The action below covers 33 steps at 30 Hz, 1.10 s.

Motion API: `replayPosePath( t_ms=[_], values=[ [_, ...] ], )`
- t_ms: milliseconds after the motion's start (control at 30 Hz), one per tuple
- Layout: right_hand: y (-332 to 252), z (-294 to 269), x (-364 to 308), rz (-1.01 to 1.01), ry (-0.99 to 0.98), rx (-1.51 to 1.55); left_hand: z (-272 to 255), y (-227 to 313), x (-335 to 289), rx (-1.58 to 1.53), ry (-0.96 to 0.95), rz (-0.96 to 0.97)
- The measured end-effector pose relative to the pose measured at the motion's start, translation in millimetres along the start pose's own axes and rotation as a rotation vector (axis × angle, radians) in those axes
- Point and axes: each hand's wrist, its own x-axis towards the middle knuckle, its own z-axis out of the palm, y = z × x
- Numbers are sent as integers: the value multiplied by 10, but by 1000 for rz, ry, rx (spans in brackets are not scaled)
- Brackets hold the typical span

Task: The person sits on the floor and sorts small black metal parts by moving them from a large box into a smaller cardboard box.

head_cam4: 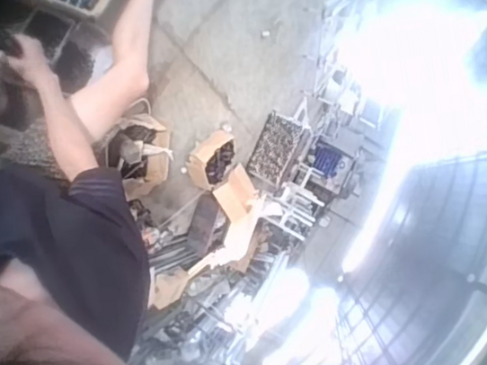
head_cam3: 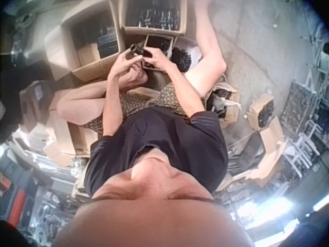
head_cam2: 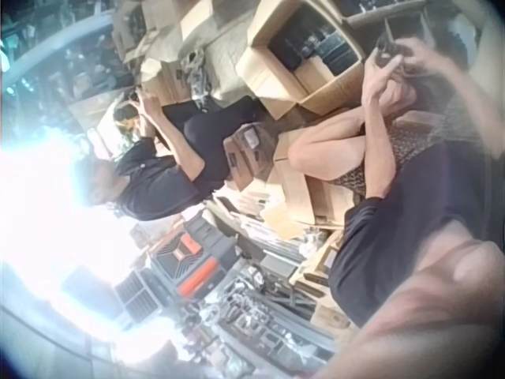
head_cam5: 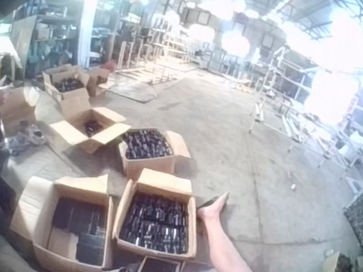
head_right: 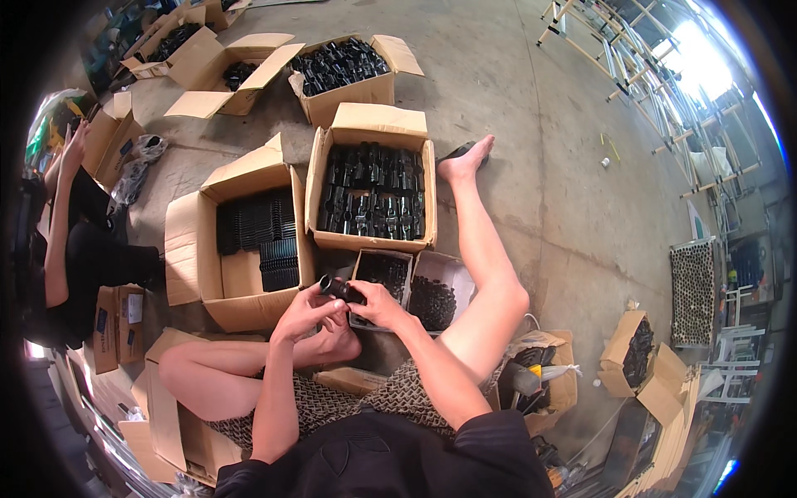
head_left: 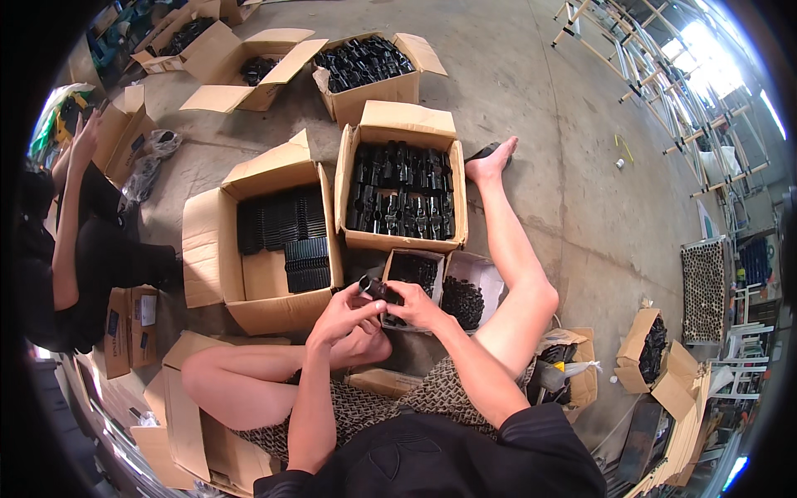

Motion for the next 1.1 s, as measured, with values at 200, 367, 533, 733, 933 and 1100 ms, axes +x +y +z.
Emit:
replayPosePath(
  t_ms=[200,367,533,733,933,1100],
  values=[
    [-157,-3,43,234,-205,385,32,-315,200,237,264,396],
    [260,-141,182,333,117,176,-45,-305,271,8,424,338],
    [762,287,100,359,-21,-847,-131,-347,272,691,637,419],
    [965,405,77,465,-257,-872,99,-530,264,995,459,310],
    [937,362,-35,433,-281,-847,176,-748,284,1239,351,259],
    [921,361,-65,456,-361,-901,191,-812,289,1306,439,197]
  ],
)
